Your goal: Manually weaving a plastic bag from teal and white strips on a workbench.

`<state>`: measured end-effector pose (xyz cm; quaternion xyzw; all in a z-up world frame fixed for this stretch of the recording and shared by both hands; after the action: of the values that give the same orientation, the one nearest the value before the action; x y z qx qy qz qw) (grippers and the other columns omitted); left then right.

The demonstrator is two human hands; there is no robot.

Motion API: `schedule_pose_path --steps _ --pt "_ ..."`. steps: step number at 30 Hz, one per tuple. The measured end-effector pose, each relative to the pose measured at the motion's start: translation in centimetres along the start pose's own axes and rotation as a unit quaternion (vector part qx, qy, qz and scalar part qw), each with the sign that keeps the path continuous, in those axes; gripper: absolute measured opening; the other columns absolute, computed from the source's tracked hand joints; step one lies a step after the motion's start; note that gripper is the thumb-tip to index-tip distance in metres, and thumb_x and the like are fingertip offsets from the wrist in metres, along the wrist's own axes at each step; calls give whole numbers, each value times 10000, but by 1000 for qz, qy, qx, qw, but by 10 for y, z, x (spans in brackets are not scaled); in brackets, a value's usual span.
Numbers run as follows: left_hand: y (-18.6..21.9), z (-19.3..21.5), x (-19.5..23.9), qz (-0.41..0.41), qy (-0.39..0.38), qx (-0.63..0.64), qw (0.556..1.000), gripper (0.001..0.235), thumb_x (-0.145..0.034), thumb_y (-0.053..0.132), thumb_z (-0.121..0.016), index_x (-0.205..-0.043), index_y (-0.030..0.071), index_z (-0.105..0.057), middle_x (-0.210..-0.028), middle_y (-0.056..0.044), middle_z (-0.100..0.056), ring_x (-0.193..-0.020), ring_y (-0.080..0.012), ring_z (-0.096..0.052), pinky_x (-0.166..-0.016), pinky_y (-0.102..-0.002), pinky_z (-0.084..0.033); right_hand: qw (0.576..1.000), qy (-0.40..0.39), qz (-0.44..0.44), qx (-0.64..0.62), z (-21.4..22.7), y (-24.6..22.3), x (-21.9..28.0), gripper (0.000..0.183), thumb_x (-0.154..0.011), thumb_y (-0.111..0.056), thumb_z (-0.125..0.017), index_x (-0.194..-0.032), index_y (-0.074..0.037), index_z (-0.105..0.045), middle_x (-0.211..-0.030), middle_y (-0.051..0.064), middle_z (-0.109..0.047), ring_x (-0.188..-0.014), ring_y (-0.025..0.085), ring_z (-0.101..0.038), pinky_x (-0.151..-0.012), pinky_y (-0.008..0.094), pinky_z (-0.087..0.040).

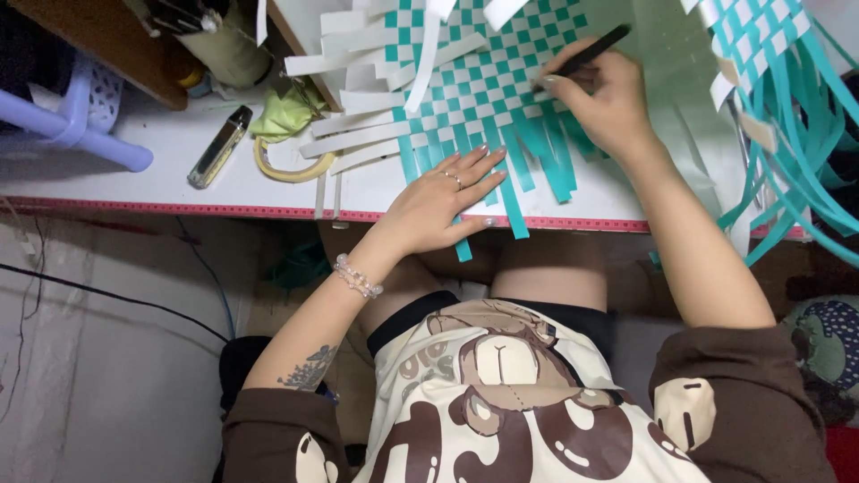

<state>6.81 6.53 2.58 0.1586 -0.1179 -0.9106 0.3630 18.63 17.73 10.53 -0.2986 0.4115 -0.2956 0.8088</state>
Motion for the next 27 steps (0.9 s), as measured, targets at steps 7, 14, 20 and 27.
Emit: schedule_pose_path --steps 7,14,20,27 --pt "-6 12 -6 38 31 65 997 522 -968 450 -448 -1353 104 -515 -1461 -112 -428 -1360 -299 -387 -1123 -453 -289 976 -39 -66 204 14 11 74 213 -936 -29 -577 -1137 24 -622 -904 228 -652 -857 419 -647 -649 452 -509" --pt "-30 35 -28 95 131 79 984 255 -962 226 -540 -1116 71 -671 -1047 -131 -682 -1040 -301 -641 -910 -390 -495 909 50 -83 406 25 14 96 305 -897 57 -588 -1201 78 -607 -1051 204 -530 -928 409 -612 -716 463 -551" --pt "-33 31 -32 88 175 47 979 318 -877 256 -649 -1152 97 -640 -1102 -76 -576 -1079 -289 -563 -923 -398 -479 944 83 34 318 18 -51 96 368 -862 64 -635 -1229 32 -630 -1148 184 -574 -1122 382 -552 -943 448 -430" --pt "-42 33 -20 118 247 31 961 363 -848 299 -668 -1091 40 -591 -1072 -139 -540 -1083 -363 -511 -932 -488 -442 966 32 58 249 -11 -87 83 334 -858 54 -652 -1190 20 -640 -1114 165 -587 -1077 366 -567 -909 430 -443"
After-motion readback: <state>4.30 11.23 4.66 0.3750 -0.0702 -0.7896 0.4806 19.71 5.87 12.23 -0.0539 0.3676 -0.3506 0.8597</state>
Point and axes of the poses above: each hand's wrist, its own x-axis away from the middle knuckle, its own z-axis out of the back of the hand, y = z × x, the point moved 10 cm from there along -x, towards the middle knuckle
